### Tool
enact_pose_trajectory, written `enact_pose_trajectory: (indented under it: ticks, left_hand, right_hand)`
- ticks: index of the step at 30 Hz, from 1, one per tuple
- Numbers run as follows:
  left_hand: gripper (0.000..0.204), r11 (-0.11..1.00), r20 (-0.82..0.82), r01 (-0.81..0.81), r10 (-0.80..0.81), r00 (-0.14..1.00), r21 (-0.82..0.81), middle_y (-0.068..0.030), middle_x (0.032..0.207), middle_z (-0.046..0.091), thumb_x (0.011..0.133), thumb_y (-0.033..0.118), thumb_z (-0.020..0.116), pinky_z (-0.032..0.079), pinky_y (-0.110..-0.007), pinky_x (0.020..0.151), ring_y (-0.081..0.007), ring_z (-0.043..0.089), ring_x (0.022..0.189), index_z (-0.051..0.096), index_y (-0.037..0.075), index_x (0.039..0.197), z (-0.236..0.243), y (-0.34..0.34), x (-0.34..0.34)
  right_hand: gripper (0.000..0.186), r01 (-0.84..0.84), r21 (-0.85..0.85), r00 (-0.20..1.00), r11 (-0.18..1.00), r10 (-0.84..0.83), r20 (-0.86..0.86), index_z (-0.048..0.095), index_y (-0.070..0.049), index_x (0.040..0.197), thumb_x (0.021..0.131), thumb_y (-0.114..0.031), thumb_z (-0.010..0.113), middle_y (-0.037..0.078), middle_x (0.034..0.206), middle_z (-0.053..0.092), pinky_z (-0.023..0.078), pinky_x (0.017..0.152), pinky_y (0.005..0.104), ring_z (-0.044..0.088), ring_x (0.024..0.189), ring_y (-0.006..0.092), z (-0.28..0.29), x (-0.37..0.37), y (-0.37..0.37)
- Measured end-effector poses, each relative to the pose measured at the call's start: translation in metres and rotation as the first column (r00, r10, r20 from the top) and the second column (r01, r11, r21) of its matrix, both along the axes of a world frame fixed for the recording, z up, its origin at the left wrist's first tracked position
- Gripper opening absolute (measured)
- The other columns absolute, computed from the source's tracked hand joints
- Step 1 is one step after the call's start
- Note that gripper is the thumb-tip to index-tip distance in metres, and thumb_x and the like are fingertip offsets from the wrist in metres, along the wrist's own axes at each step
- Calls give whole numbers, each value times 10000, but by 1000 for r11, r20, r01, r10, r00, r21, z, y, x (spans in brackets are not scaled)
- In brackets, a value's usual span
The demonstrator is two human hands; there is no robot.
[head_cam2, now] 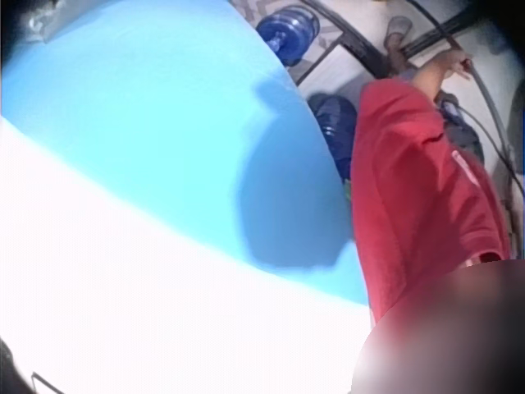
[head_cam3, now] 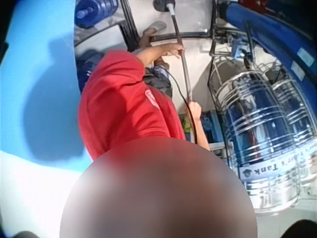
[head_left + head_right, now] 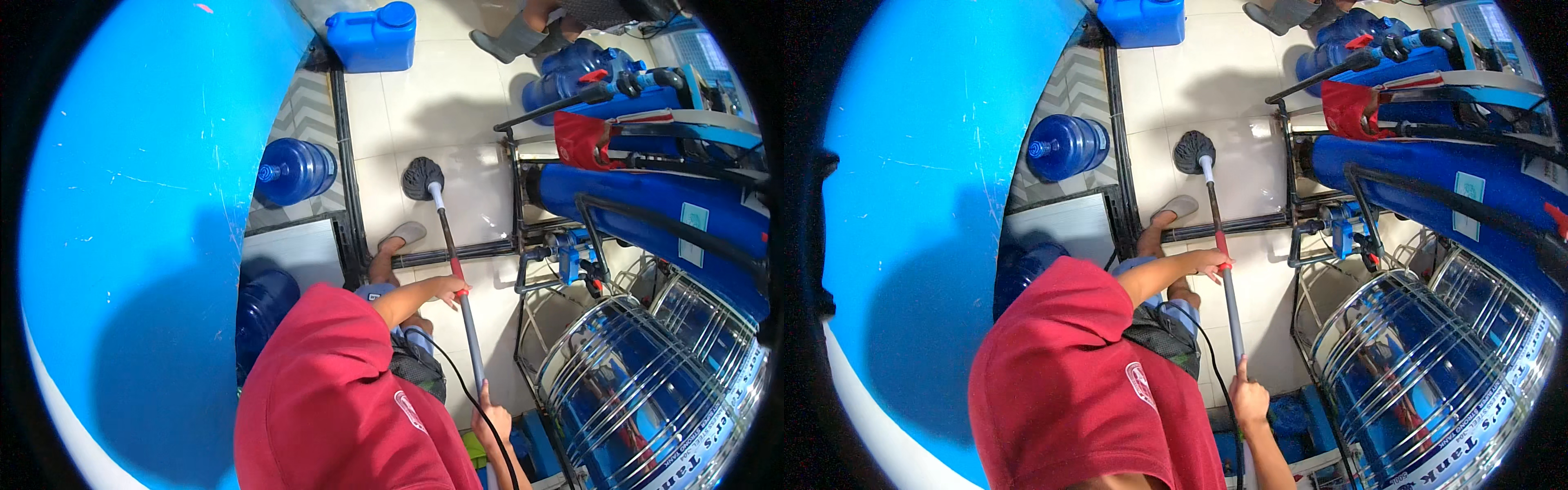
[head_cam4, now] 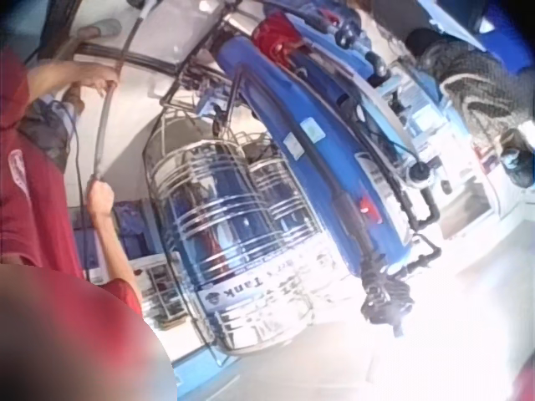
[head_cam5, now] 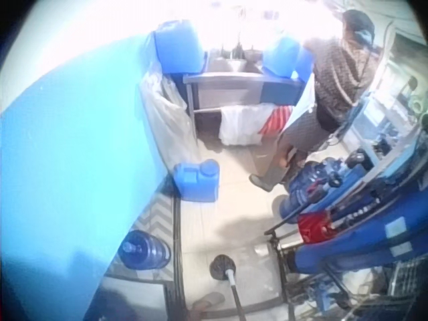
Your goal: The person wipes a large stainless steel water tank with a pink cloth, moving around the tank to clean different sections. They then switch to a mop and clean the tiled floor around the tank and other equipment.
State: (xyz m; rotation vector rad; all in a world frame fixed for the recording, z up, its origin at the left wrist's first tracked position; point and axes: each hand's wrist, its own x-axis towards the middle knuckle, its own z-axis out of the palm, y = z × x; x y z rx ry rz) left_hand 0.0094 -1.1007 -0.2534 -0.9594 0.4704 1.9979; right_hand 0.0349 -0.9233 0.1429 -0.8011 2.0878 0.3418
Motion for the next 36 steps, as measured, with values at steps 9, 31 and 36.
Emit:
enact_pose_trajectory:
  ticks: [9, 31, 36]
  left_hand:
    - [257, 588, 169, -809, 800, 576, -22, -65, 775, 557, 993, 311, 437, 550, -413, 723, -217, 620, 744, 521, 82, 910, -21, -113, -48]
    - [395, 351, -298, 329, -933, 201, -877, -193, 1099, 651, 889, 388, 497, 481, -423, 890, -322, 621, 990, 662, 71, 1058, 13, -147, -11]
    - [444, 432, -480, 315, -872, -92, -845, -117, 1232, 609, 923, 326, 504, 456, -412, 920, -284, 593, 1063, 524, 161, 1335, 17, -120, -32]
  right_hand:
    - [680, -194, -58, 977, 979, 188, -105, 270, -88, 1473, 854, -140, 546, 158, 724, 608, 529, 504, 433, 639, 562, 312, -98, -56, -98]
    - [493, 564, -503, 822, 655, -393, 412, 395, -81, 1417, 968, -269, 475, 152, 802, 667, 513, 631, 429, 635, 640, 287, -99, -17, -75]
    - [457, 962, 221, 0, 158, -814, 581, 377, -167, 1443, 999, -256, 441, 31, 641, 500, 392, 370, 249, 436, 404, 88, -38, 3, -35]
